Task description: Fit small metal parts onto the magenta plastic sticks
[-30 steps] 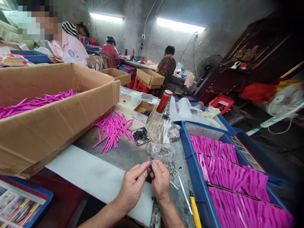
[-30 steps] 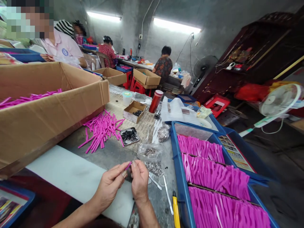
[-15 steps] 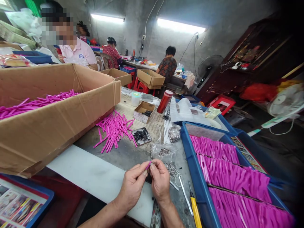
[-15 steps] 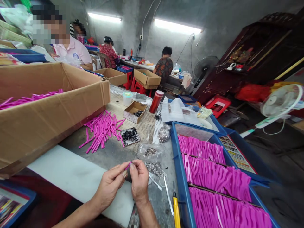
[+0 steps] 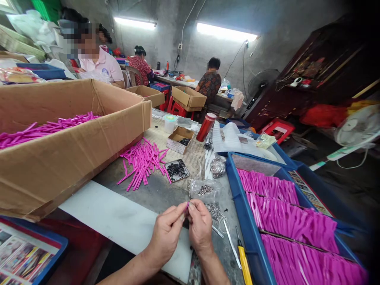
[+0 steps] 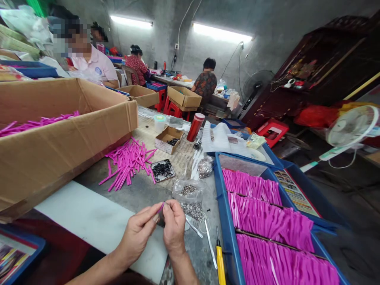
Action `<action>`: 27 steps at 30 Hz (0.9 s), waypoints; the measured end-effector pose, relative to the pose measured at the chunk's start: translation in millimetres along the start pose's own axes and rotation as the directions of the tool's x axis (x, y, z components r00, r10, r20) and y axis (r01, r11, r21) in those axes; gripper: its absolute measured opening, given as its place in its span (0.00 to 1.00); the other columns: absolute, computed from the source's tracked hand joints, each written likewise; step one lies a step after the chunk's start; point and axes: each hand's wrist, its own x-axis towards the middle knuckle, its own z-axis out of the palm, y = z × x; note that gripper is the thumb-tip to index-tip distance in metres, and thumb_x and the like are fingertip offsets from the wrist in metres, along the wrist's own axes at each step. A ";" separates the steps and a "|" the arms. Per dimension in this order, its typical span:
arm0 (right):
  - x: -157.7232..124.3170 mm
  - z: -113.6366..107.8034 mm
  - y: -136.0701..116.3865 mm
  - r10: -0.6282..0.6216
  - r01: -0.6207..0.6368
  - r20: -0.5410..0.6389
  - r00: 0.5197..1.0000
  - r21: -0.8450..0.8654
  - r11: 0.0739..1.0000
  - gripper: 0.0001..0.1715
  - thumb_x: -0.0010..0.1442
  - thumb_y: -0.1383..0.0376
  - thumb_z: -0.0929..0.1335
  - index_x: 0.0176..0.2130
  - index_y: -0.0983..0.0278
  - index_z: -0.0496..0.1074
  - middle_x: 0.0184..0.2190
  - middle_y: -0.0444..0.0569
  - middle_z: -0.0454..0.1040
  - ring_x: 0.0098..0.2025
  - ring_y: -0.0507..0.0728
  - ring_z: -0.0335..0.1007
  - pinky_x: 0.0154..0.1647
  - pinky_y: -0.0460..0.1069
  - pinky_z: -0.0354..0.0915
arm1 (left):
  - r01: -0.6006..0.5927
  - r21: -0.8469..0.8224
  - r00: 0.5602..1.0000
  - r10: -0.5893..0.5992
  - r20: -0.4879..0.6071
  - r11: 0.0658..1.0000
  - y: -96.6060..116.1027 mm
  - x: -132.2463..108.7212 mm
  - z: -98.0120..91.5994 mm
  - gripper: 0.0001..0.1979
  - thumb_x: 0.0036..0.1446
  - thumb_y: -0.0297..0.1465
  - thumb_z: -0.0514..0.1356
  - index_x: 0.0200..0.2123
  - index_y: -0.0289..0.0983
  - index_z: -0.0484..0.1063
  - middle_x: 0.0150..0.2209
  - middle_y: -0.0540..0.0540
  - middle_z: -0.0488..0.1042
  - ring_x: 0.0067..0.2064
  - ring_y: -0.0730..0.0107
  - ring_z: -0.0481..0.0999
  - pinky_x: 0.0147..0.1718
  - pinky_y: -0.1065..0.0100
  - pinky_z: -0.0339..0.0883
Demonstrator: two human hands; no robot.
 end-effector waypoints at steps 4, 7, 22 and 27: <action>-0.9 0.1 0.7 -0.030 0.029 -0.020 0.999 -0.067 0.997 0.09 0.53 0.61 0.62 0.26 0.64 0.62 0.19 0.39 0.58 0.22 0.48 0.53 0.22 0.43 0.54 | -0.010 0.007 1.000 0.010 -0.009 1.000 0.2 0.4 -0.9 0.15 0.53 0.29 0.52 0.44 0.37 0.69 0.27 0.47 0.70 0.27 0.72 0.68 0.28 0.71 0.64; -1.5 0.8 -1.4 -0.119 0.109 -0.044 0.992 -0.185 0.977 0.08 0.53 0.62 0.62 0.27 0.64 0.63 0.21 0.41 0.60 0.24 0.49 0.55 0.24 0.44 0.55 | 0.031 -0.006 1.000 -0.031 -0.004 1.000 0.3 0.9 -1.4 0.15 0.53 0.30 0.52 0.44 0.37 0.69 0.25 0.48 0.69 0.24 0.74 0.66 0.24 0.72 0.64; 0.1 -0.2 -3.2 -0.093 0.094 0.015 0.996 -0.198 0.976 0.11 0.55 0.61 0.59 0.25 0.64 0.61 0.20 0.40 0.57 0.22 0.49 0.53 0.22 0.44 0.55 | -0.067 0.039 0.998 0.067 -0.015 0.997 1.9 1.8 -1.3 0.14 0.53 0.29 0.52 0.43 0.37 0.70 0.27 0.46 0.69 0.29 0.71 0.66 0.30 0.71 0.63; 0.5 -0.4 -0.8 -0.151 0.146 0.005 0.989 -0.288 0.946 0.09 0.55 0.62 0.59 0.27 0.64 0.61 0.21 0.41 0.59 0.23 0.50 0.56 0.24 0.44 0.56 | 0.106 -0.076 0.994 -0.104 0.025 0.991 0.4 3.0 -1.2 0.17 0.53 0.31 0.51 0.45 0.34 0.68 0.23 0.49 0.65 0.19 0.78 0.60 0.16 0.75 0.57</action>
